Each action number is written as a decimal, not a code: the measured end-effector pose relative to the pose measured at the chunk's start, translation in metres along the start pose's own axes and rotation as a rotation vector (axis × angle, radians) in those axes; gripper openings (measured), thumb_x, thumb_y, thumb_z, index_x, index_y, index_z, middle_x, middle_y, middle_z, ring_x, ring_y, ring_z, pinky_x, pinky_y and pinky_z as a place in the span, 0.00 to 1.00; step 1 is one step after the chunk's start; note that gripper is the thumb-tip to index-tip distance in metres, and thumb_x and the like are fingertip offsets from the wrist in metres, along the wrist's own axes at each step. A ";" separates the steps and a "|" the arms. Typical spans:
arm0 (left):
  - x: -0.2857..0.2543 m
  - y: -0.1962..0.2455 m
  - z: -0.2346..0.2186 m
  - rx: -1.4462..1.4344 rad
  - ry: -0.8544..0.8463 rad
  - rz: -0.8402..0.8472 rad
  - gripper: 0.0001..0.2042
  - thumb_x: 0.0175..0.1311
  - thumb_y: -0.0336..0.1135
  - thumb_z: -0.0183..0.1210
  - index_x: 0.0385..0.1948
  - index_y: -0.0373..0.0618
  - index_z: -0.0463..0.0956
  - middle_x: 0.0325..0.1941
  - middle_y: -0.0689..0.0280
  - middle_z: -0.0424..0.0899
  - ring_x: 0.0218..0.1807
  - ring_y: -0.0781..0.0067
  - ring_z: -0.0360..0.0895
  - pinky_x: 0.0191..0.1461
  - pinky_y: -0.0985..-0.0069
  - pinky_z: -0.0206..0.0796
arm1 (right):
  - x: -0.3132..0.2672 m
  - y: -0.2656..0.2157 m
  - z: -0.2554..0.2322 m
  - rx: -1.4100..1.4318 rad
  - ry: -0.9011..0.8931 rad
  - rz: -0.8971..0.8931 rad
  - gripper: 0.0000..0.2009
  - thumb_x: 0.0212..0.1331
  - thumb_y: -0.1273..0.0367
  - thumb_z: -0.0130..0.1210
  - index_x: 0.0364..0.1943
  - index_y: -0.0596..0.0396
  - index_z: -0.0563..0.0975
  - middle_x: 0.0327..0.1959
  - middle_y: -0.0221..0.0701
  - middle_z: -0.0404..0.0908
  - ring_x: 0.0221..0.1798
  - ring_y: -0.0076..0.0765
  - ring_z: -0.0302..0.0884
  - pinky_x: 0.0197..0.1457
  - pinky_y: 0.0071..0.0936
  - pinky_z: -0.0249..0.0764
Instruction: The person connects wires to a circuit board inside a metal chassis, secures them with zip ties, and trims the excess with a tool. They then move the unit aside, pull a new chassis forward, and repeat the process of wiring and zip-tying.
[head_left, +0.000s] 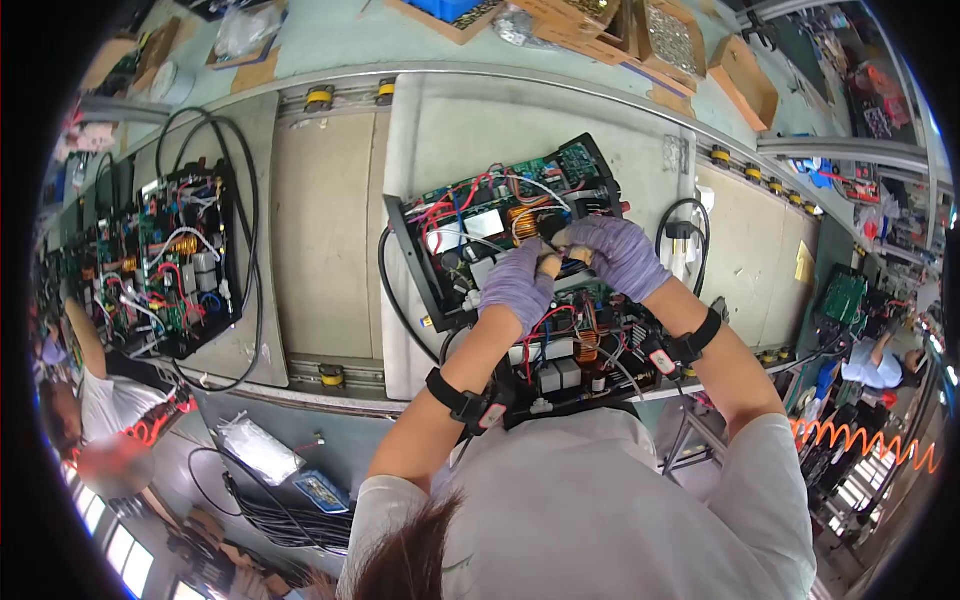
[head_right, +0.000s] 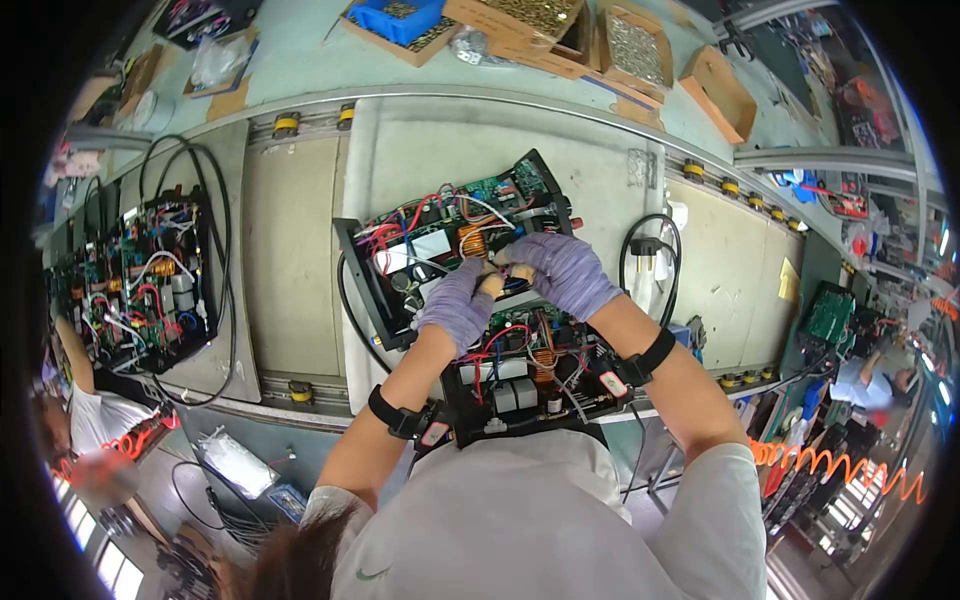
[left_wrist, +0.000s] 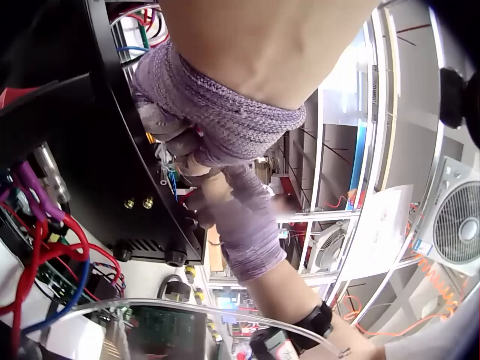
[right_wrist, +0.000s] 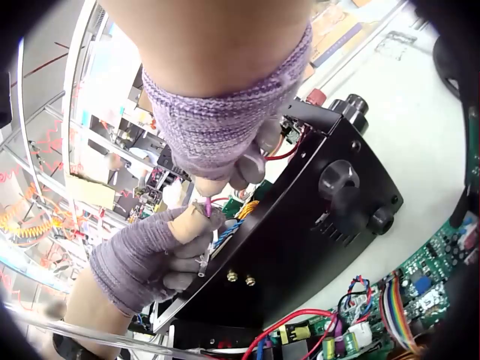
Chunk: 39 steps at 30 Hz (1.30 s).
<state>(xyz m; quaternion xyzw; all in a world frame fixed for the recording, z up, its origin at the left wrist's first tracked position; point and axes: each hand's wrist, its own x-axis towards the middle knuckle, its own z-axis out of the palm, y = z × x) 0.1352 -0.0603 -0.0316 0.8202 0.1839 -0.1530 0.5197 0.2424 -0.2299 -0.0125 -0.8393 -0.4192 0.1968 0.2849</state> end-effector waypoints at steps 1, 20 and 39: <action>0.002 -0.004 0.004 -0.022 -0.036 -0.053 0.10 0.62 0.35 0.56 0.42 0.42 0.75 0.32 0.54 0.80 0.32 0.59 0.77 0.40 0.69 0.68 | -0.001 0.000 -0.002 -0.059 0.017 -0.046 0.22 0.43 0.78 0.58 0.47 0.45 0.78 0.43 0.31 0.80 0.45 0.42 0.78 0.50 0.33 0.75; 0.062 0.031 0.022 0.097 0.234 -0.121 0.20 0.55 0.51 0.64 0.42 0.46 0.78 0.26 0.59 0.82 0.27 0.64 0.79 0.33 0.69 0.69 | 0.033 -0.001 -0.034 -0.391 -0.065 0.538 0.08 0.48 0.66 0.59 0.33 0.49 0.82 0.33 0.37 0.81 0.39 0.47 0.78 0.43 0.40 0.74; 0.013 -0.034 -0.057 0.502 0.417 0.144 0.14 0.60 0.45 0.56 0.40 0.48 0.75 0.32 0.57 0.82 0.36 0.54 0.79 0.39 0.60 0.70 | 0.075 0.013 0.017 -0.830 -0.370 0.245 0.07 0.49 0.70 0.55 0.30 0.52 0.83 0.30 0.34 0.84 0.37 0.41 0.83 0.39 0.35 0.77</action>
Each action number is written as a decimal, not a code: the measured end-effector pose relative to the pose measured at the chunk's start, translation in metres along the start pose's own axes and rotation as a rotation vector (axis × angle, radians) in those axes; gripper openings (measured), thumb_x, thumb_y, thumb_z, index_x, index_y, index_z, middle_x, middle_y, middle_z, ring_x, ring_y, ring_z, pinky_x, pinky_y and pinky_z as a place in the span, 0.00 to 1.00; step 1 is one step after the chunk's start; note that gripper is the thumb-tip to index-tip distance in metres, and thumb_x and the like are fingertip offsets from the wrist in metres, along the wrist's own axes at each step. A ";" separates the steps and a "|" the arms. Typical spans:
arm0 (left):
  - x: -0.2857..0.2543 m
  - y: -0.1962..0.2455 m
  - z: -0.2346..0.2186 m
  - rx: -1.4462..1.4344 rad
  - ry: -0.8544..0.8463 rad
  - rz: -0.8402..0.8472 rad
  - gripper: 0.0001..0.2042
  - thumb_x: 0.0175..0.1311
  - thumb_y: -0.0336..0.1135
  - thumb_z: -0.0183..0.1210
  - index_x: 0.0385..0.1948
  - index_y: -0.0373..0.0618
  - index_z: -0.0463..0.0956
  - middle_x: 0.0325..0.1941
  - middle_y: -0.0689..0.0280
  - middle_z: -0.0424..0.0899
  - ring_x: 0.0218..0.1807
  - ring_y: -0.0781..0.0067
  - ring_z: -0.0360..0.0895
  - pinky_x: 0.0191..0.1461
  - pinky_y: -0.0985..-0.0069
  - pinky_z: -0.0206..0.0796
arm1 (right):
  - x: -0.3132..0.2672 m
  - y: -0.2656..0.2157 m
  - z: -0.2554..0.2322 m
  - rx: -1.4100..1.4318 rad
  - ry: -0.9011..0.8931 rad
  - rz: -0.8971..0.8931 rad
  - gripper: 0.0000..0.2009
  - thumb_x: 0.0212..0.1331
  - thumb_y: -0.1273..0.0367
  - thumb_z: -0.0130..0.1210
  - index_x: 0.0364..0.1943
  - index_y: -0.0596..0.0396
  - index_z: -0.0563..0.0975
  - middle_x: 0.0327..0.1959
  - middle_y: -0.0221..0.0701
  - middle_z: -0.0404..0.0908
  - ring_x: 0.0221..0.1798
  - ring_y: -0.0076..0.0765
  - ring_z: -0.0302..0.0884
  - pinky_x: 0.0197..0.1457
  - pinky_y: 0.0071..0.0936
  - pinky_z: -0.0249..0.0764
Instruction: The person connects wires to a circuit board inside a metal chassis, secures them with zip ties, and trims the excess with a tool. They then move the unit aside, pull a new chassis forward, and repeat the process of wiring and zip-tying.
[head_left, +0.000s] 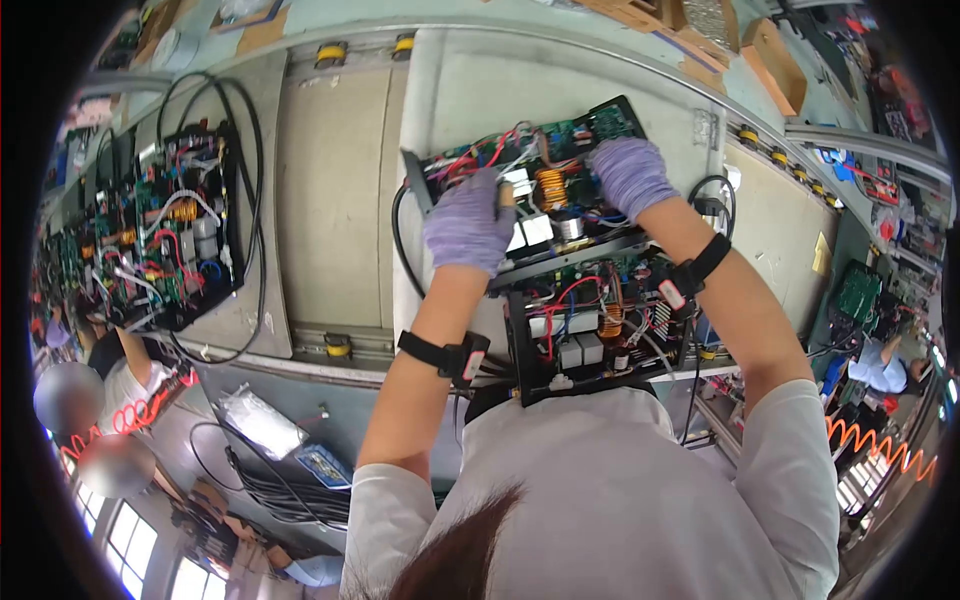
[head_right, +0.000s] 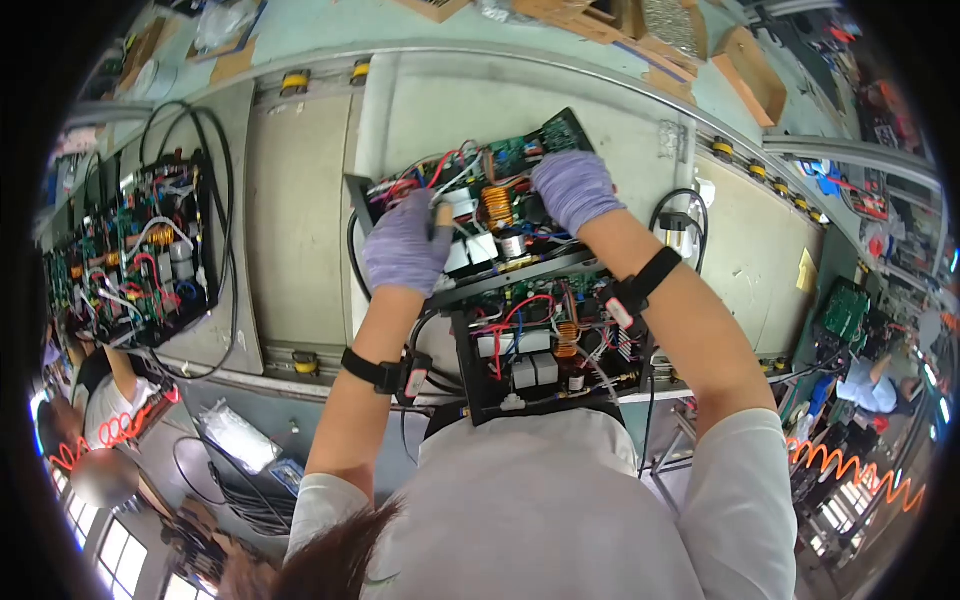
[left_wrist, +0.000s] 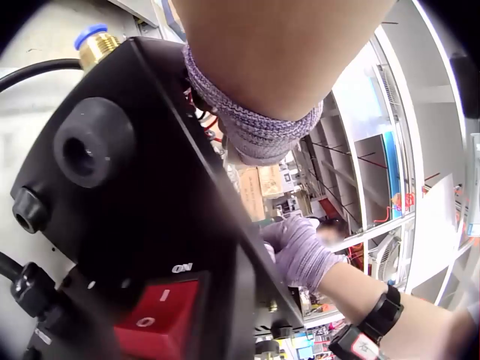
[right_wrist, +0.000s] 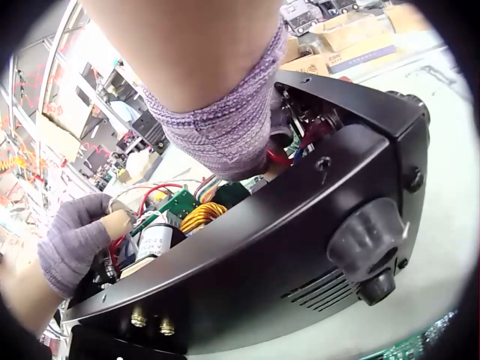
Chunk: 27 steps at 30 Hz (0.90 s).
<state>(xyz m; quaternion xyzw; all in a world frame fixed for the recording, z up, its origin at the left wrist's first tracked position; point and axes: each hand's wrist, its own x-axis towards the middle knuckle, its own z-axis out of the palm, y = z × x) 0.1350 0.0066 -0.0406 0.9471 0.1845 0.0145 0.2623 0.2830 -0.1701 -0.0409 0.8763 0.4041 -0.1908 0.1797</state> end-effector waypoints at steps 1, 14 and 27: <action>-0.001 -0.001 0.002 -0.006 0.003 -0.001 0.13 0.60 0.45 0.56 0.40 0.48 0.75 0.33 0.57 0.82 0.37 0.54 0.79 0.40 0.60 0.70 | 0.002 0.001 0.000 -0.020 0.061 -0.045 0.06 0.49 0.70 0.55 0.29 0.51 0.83 0.30 0.34 0.83 0.37 0.41 0.82 0.39 0.35 0.77; -0.013 -0.015 0.002 -0.148 0.190 0.170 0.13 0.56 0.44 0.62 0.36 0.45 0.80 0.31 0.59 0.83 0.33 0.57 0.80 0.37 0.65 0.72 | 0.014 0.000 0.017 -0.085 0.166 -0.079 0.08 0.51 0.71 0.52 0.31 0.52 0.82 0.30 0.39 0.83 0.35 0.45 0.83 0.36 0.38 0.78; -0.013 -0.011 0.000 -0.107 0.069 0.086 0.16 0.59 0.47 0.59 0.39 0.45 0.79 0.29 0.59 0.82 0.34 0.57 0.80 0.38 0.64 0.71 | 0.007 -0.003 0.001 -0.073 0.072 -0.065 0.07 0.51 0.70 0.55 0.32 0.53 0.83 0.31 0.38 0.84 0.36 0.43 0.83 0.37 0.36 0.78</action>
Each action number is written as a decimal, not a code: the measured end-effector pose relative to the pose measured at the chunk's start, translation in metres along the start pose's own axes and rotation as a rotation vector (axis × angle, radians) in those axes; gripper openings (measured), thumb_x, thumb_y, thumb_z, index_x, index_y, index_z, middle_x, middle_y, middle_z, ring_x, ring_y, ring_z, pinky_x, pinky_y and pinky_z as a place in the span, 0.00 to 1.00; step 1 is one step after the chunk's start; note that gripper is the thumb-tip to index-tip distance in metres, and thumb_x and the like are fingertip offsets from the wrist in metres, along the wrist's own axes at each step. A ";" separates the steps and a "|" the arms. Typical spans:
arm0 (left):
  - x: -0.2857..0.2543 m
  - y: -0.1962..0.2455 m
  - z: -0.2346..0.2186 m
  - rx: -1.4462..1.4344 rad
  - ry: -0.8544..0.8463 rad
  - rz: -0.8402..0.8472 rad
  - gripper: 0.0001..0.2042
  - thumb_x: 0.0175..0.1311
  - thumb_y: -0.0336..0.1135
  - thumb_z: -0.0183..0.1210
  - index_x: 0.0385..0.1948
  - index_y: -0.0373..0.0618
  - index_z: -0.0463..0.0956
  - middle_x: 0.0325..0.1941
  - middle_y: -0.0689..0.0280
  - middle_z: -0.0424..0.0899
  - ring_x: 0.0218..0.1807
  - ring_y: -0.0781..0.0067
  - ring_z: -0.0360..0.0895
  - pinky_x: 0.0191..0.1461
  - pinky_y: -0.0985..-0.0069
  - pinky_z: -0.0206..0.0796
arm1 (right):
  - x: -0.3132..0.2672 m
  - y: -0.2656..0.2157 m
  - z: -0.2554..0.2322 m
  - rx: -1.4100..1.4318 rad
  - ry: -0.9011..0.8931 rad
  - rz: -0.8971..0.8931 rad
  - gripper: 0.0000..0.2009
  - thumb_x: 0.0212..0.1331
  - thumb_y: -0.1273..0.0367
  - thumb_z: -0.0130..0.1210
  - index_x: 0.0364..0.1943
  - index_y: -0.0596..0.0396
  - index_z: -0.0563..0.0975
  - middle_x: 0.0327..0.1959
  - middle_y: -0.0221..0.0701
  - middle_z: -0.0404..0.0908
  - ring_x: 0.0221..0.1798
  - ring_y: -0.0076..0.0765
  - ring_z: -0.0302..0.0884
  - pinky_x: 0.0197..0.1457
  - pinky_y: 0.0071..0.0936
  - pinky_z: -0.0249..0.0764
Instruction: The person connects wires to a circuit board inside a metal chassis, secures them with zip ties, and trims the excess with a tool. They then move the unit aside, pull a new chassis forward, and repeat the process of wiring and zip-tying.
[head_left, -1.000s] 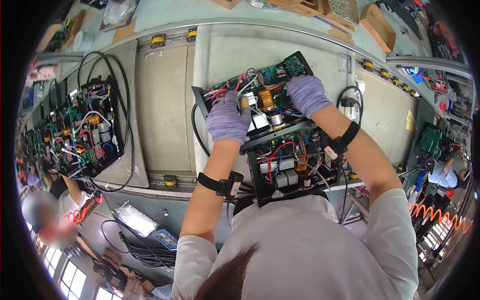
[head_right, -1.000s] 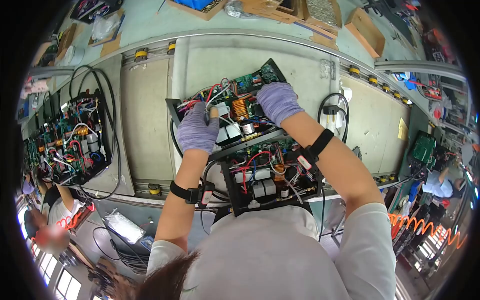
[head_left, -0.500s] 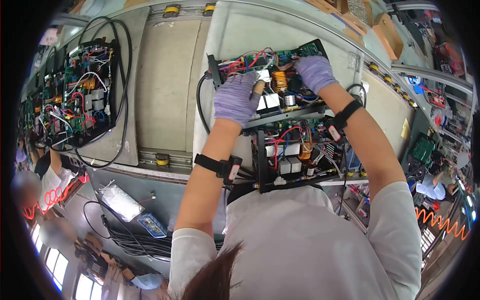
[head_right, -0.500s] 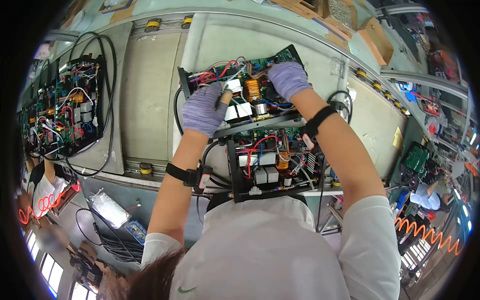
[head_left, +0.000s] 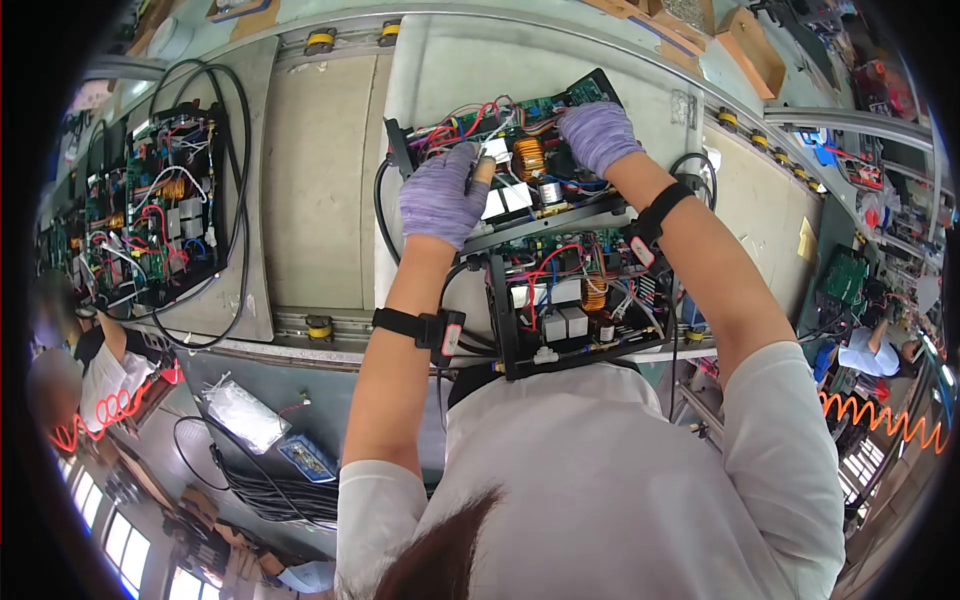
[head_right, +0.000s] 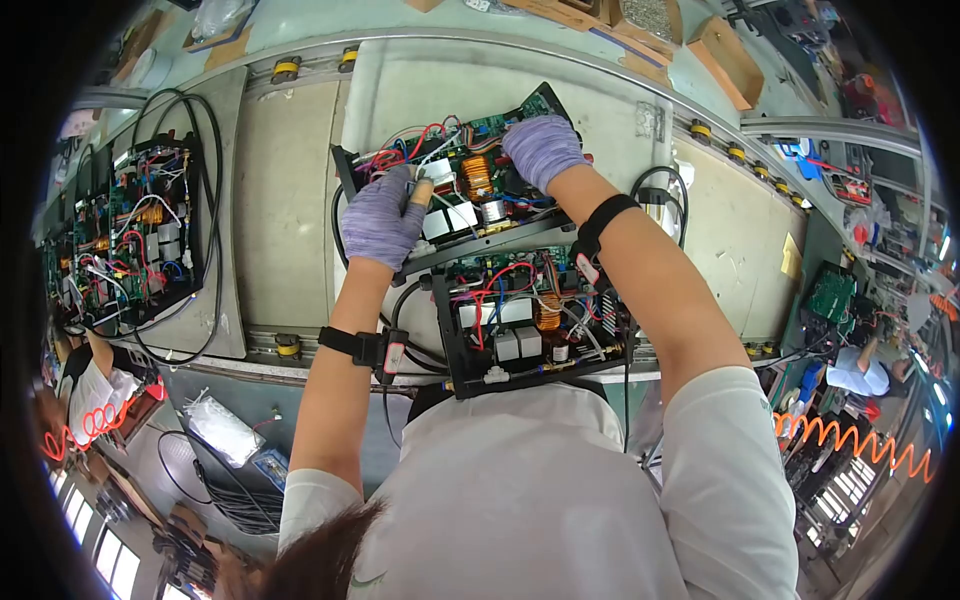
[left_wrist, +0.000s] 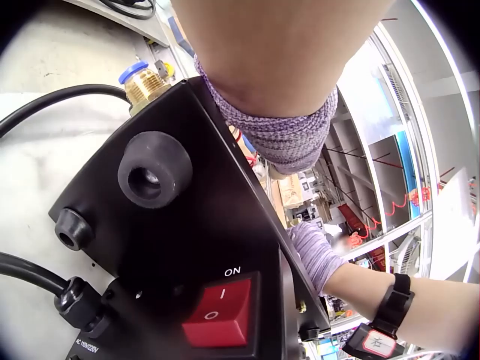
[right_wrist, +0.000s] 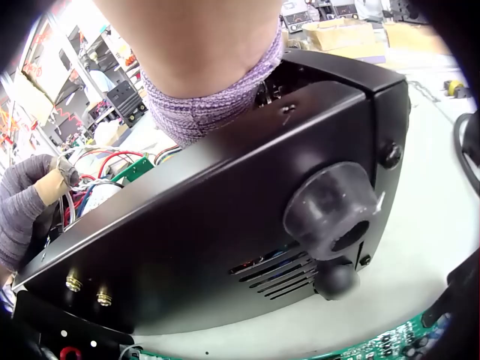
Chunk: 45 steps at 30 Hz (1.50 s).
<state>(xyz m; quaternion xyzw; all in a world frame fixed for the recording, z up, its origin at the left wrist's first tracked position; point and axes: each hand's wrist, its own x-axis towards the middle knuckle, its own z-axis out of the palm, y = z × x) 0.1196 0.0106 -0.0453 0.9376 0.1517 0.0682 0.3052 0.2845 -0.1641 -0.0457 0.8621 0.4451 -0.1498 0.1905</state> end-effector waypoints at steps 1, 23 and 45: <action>0.000 0.000 0.000 0.006 -0.001 -0.006 0.16 0.59 0.47 0.59 0.39 0.45 0.79 0.29 0.59 0.82 0.34 0.57 0.80 0.38 0.64 0.71 | 0.000 -0.001 -0.002 0.000 -0.019 0.002 0.07 0.50 0.70 0.55 0.31 0.53 0.83 0.30 0.37 0.84 0.36 0.42 0.83 0.37 0.36 0.78; 0.003 -0.004 0.005 -0.089 0.139 0.073 0.12 0.58 0.43 0.60 0.37 0.46 0.79 0.29 0.60 0.83 0.32 0.57 0.80 0.37 0.64 0.72 | 0.004 -0.014 0.026 -0.056 0.030 0.042 0.09 0.53 0.65 0.52 0.32 0.50 0.82 0.35 0.36 0.83 0.40 0.39 0.81 0.42 0.36 0.75; -0.003 -0.005 -0.001 -0.068 0.045 0.073 0.15 0.59 0.45 0.57 0.39 0.45 0.78 0.32 0.58 0.82 0.35 0.56 0.80 0.39 0.63 0.72 | 0.000 -0.010 0.027 -0.067 0.158 -0.016 0.11 0.55 0.65 0.49 0.37 0.52 0.81 0.40 0.39 0.82 0.43 0.40 0.82 0.43 0.37 0.76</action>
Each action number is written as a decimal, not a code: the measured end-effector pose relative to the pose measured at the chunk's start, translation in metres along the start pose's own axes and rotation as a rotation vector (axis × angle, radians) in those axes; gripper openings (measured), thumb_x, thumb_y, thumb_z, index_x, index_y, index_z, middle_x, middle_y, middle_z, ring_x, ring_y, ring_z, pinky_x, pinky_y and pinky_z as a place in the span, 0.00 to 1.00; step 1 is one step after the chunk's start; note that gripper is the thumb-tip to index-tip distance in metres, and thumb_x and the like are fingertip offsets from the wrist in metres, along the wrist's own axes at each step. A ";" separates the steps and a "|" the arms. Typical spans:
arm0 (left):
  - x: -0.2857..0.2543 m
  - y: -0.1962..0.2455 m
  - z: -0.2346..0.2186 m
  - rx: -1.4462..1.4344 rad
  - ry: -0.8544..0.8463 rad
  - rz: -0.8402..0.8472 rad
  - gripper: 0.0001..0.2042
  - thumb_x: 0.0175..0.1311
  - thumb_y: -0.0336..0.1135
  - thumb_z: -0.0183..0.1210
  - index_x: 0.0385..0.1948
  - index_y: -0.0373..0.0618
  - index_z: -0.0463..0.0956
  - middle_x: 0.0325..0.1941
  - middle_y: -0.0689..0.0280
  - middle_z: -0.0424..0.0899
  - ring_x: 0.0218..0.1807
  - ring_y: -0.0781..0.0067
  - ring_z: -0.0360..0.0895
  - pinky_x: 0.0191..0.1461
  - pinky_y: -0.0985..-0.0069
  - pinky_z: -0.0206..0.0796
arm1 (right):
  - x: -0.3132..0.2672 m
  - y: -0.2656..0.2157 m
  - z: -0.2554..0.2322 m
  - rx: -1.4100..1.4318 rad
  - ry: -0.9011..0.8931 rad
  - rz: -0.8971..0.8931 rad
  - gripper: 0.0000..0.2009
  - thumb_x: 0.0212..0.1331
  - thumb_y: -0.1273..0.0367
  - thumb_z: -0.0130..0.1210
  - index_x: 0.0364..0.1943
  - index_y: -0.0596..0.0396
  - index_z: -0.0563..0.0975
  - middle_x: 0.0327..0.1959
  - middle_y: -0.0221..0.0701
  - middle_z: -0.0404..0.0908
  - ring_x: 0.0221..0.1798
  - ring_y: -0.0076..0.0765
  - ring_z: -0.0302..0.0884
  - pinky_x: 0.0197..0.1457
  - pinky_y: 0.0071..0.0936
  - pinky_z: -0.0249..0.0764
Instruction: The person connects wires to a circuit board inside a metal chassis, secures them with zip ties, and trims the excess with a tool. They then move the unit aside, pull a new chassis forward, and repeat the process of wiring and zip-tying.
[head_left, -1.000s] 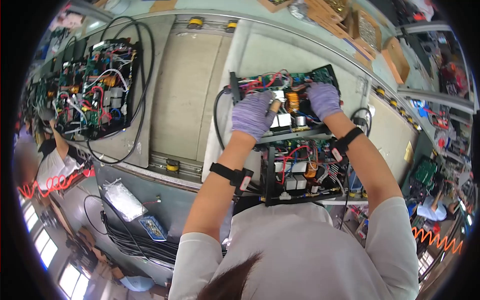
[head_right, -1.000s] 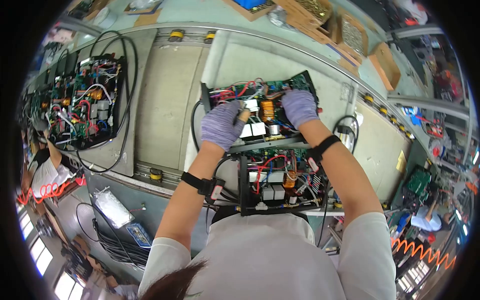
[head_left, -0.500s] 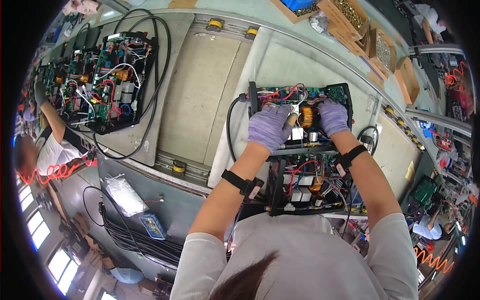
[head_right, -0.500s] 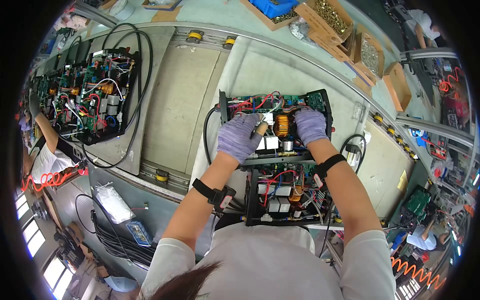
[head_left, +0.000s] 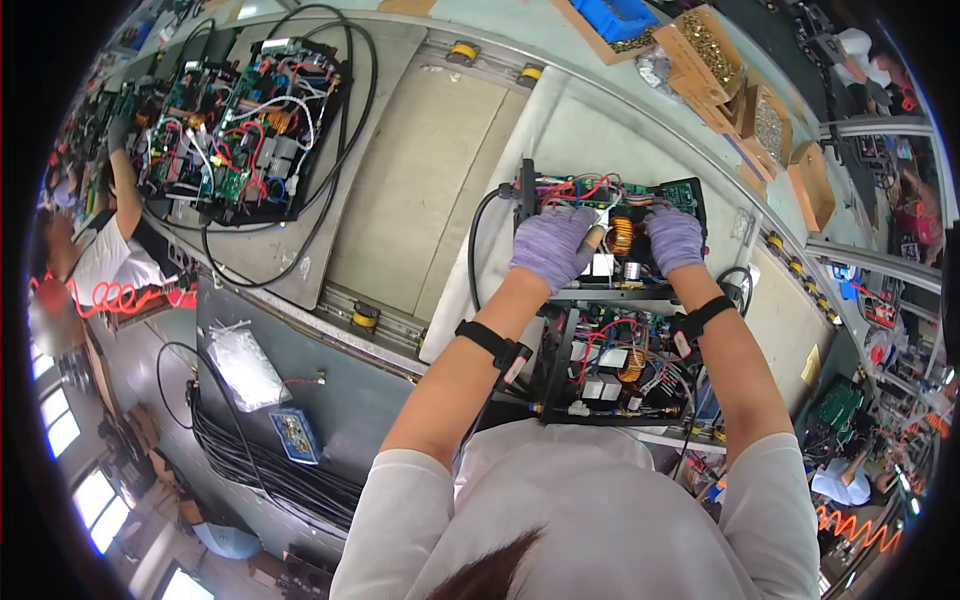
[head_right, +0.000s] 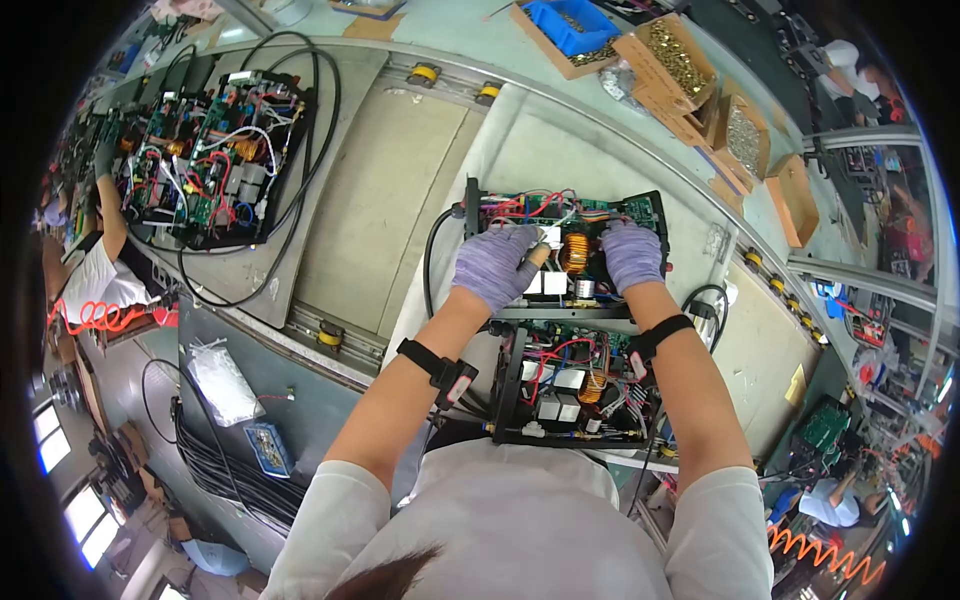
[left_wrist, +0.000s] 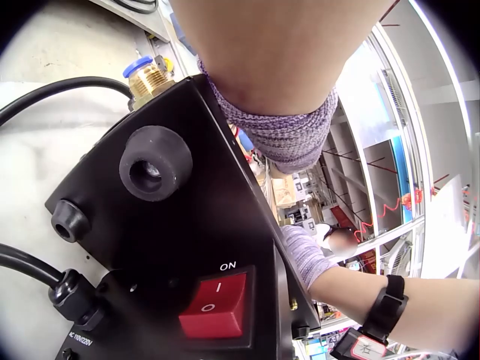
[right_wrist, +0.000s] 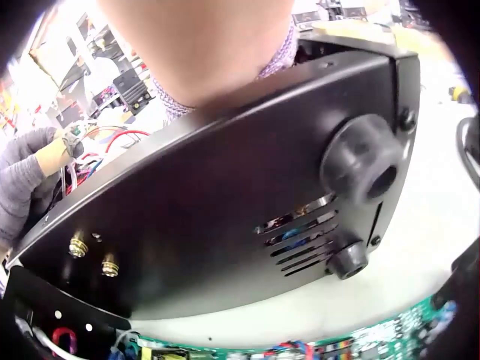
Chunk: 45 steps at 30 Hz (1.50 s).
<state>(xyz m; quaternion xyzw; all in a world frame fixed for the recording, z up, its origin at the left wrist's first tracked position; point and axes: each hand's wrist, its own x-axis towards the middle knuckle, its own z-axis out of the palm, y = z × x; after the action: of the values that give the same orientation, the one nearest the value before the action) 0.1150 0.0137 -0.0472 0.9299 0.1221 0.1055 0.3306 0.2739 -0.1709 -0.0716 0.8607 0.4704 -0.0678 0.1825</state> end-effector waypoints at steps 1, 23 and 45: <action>0.001 0.000 0.000 0.011 -0.008 -0.006 0.15 0.59 0.46 0.57 0.39 0.45 0.78 0.31 0.58 0.82 0.35 0.56 0.80 0.39 0.63 0.72 | 0.006 -0.005 0.000 -0.016 -0.131 0.139 0.12 0.56 0.65 0.50 0.39 0.52 0.80 0.40 0.38 0.82 0.43 0.40 0.81 0.44 0.37 0.76; 0.001 -0.002 0.006 -0.032 0.080 -0.014 0.15 0.59 0.47 0.58 0.38 0.45 0.79 0.27 0.59 0.82 0.32 0.57 0.80 0.37 0.63 0.71 | -0.017 0.001 -0.060 0.313 -0.144 0.118 0.10 0.56 0.64 0.53 0.39 0.45 0.83 0.40 0.35 0.82 0.45 0.43 0.79 0.48 0.37 0.75; 0.007 0.014 -0.004 0.085 -0.075 -0.119 0.15 0.58 0.47 0.60 0.39 0.47 0.79 0.25 0.61 0.81 0.29 0.60 0.79 0.34 0.65 0.70 | -0.065 0.019 -0.059 0.529 -0.549 0.048 0.12 0.56 0.62 0.53 0.41 0.49 0.80 0.41 0.36 0.81 0.44 0.46 0.79 0.43 0.41 0.75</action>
<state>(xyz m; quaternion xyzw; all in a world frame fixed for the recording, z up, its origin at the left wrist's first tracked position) 0.1224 0.0071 -0.0347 0.9375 0.1688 0.0454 0.3010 0.2509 -0.2087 0.0066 0.8385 0.3501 -0.4107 0.0750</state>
